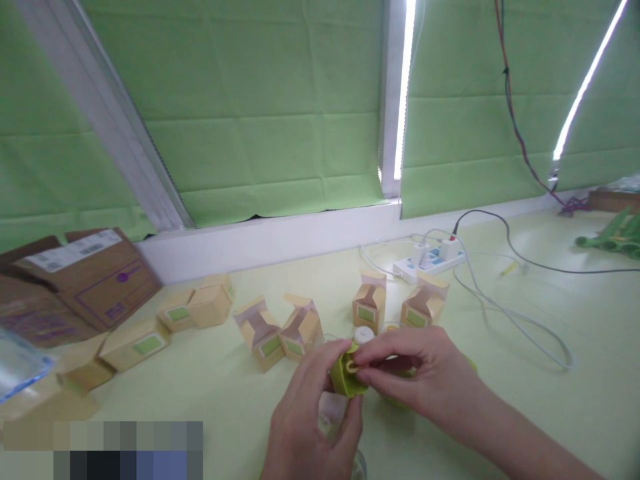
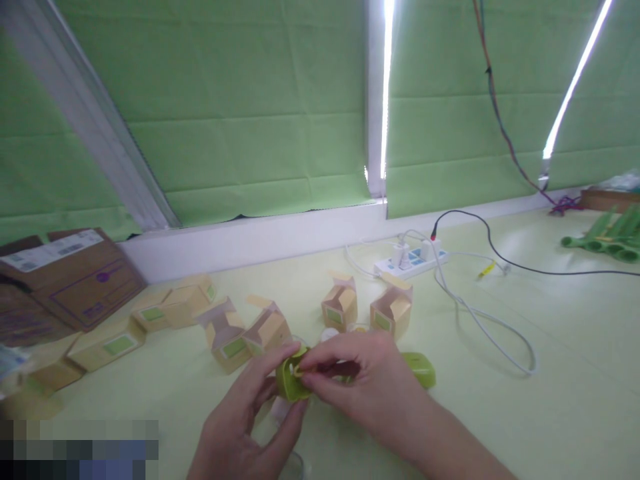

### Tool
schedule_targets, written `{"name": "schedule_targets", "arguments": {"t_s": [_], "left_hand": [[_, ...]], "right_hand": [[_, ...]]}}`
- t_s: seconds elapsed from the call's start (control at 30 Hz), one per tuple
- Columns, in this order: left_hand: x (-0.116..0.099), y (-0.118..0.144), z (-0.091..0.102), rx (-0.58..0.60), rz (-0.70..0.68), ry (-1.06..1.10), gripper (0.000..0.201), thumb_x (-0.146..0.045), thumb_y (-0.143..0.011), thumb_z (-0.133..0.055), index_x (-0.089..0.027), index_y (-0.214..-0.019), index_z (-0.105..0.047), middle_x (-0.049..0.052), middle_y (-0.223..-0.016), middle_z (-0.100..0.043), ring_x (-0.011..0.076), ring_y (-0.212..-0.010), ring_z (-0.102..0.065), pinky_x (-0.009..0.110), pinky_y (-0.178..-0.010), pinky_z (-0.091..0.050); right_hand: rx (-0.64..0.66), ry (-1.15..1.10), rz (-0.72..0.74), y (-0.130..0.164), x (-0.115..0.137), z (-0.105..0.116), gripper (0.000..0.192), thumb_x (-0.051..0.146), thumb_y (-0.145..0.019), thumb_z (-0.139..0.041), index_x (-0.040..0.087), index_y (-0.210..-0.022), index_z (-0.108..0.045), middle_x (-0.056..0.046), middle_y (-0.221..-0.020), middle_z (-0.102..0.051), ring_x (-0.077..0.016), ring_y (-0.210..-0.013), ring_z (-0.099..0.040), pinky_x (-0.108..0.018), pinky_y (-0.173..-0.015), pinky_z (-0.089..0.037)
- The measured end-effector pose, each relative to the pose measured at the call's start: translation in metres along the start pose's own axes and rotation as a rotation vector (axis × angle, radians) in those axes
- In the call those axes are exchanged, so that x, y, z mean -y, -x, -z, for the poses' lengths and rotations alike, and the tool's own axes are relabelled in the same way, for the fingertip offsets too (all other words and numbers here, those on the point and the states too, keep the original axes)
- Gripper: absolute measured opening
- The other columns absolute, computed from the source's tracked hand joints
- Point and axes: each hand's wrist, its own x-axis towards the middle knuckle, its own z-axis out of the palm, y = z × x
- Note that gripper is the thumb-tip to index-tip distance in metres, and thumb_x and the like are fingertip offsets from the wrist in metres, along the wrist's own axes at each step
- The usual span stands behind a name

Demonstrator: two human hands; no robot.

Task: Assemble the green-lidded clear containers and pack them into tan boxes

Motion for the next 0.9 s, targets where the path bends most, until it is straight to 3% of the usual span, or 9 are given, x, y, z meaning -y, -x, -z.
{"name": "schedule_targets", "arguments": {"t_s": [0.23,0.33,0.5,0.63,0.8,0.9], "left_hand": [[-0.008,-0.003,0.004,-0.016,-0.062,-0.079,0.05,-0.012,-0.083,-0.062,-0.029,-0.13,-0.061,0.005,-0.124,-0.071,0.0231,-0.114,-0.068,0.035,-0.101,-0.054],[-0.01,-0.003,0.004,-0.015,-0.053,-0.053,0.052,-0.013,-0.082,-0.065,-0.029,-0.131,-0.062,0.003,-0.124,-0.073,0.0235,-0.115,-0.068,0.033,-0.101,-0.053],[-0.009,0.0,0.004,0.013,0.116,0.051,0.055,-0.016,-0.079,-0.071,-0.036,-0.13,-0.062,-0.002,-0.113,-0.078,0.0197,-0.089,-0.078,0.026,-0.083,-0.059],[-0.009,-0.001,0.007,0.021,0.176,0.127,0.051,-0.019,-0.078,-0.075,-0.037,-0.125,-0.066,-0.003,-0.109,-0.08,0.0192,-0.085,-0.078,0.027,-0.083,-0.06],[-0.012,-0.005,0.012,0.063,0.095,0.122,0.048,-0.014,-0.074,-0.078,-0.034,-0.118,-0.073,0.001,-0.115,-0.077,0.0229,-0.103,-0.073,0.027,-0.086,-0.06],[-0.012,-0.006,0.01,0.072,0.128,0.189,0.05,-0.01,-0.072,-0.078,-0.034,-0.115,-0.075,0.001,-0.11,-0.077,0.023,-0.1,-0.074,0.026,-0.08,-0.062]], "right_hand": [[0.008,0.235,0.218,-0.001,0.003,0.003,0.012,0.01,-0.084,-0.07,0.018,-0.083,-0.078,-0.005,-0.078,-0.079,-0.0174,-0.072,-0.072,-0.028,-0.071,-0.057],[0.021,0.242,0.201,0.0,0.003,0.003,0.013,0.009,-0.085,-0.07,0.019,-0.081,-0.078,-0.005,-0.076,-0.079,-0.018,-0.071,-0.072,-0.029,-0.069,-0.056],[0.022,0.253,0.182,-0.001,0.005,0.004,0.015,0.01,-0.084,-0.069,0.019,-0.077,-0.079,-0.004,-0.073,-0.078,-0.0178,-0.067,-0.071,-0.028,-0.064,-0.056],[0.013,0.217,0.19,-0.001,0.005,0.004,0.013,0.01,-0.084,-0.071,0.017,-0.078,-0.08,-0.006,-0.071,-0.078,-0.0186,-0.068,-0.071,-0.028,-0.064,-0.056],[0.121,0.195,0.113,-0.001,-0.001,0.007,0.014,0.014,-0.084,-0.073,0.024,-0.081,-0.082,-0.003,-0.074,-0.079,-0.0182,-0.071,-0.07,-0.029,-0.067,-0.055],[0.181,0.17,0.129,-0.002,-0.004,0.008,0.015,0.018,-0.088,-0.072,0.027,-0.084,-0.083,-0.002,-0.077,-0.08,-0.0182,-0.072,-0.071,-0.029,-0.069,-0.056]]}}
